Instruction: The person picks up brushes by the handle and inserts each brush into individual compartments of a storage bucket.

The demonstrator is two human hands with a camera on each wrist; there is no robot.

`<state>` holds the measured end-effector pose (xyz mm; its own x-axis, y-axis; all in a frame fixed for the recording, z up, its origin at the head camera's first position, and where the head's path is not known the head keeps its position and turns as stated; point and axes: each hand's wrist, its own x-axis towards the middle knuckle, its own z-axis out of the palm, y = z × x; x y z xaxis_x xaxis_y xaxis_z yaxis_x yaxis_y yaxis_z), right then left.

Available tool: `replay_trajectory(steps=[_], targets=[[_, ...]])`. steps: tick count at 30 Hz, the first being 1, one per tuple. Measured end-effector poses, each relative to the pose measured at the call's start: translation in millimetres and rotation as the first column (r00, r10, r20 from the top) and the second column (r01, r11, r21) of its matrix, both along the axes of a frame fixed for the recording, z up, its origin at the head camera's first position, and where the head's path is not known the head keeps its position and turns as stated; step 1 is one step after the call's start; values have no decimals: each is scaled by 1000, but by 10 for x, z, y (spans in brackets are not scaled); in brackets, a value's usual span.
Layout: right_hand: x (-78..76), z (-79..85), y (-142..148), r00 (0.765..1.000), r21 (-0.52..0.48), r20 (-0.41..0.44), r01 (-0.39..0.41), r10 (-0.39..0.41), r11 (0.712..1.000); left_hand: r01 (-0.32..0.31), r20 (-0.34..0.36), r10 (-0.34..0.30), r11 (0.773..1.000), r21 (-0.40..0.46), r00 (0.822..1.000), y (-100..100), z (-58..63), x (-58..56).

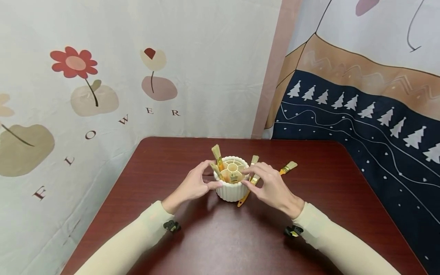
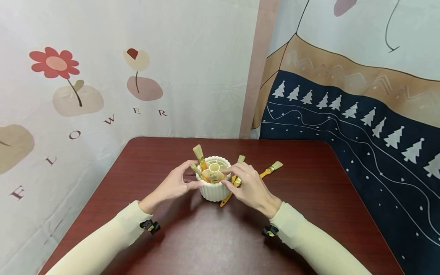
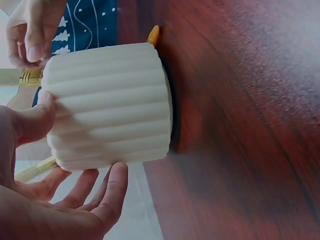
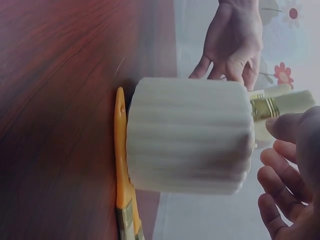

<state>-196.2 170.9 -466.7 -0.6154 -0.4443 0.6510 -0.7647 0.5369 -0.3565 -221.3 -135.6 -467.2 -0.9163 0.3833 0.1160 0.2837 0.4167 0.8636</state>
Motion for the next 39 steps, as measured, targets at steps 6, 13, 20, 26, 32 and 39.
replay_trajectory(steps=[6, 13, 20, 26, 32, 39], targets=[[-8, -6, 115, 999, -7, -5, 38, -38, 999, 45, 36, -44, 999, -2, 998, -29, 32, -64], [-21, -22, 298, 993, 6, 54, 102, -102, 995, 149, 61, -148, 989, -11, 987, -71, 58, -178], [-50, -96, 515, 981, 28, 101, 164, -166, 986, 188, 80, -182, 979, -74, 980, -108, 107, -286], [-117, -180, 691, 970, 66, 130, 201, -208, 977, 221, 84, -213, 971, -91, 973, -128, 142, -326], [-208, -251, 895, 951, 97, 205, 216, -231, 972, 234, 129, -228, 972, -33, 965, -142, 146, -302], [-323, -341, 1156, 911, 157, 305, 238, -277, 958, 193, 192, -195, 981, 30, 962, -134, 170, -229]])
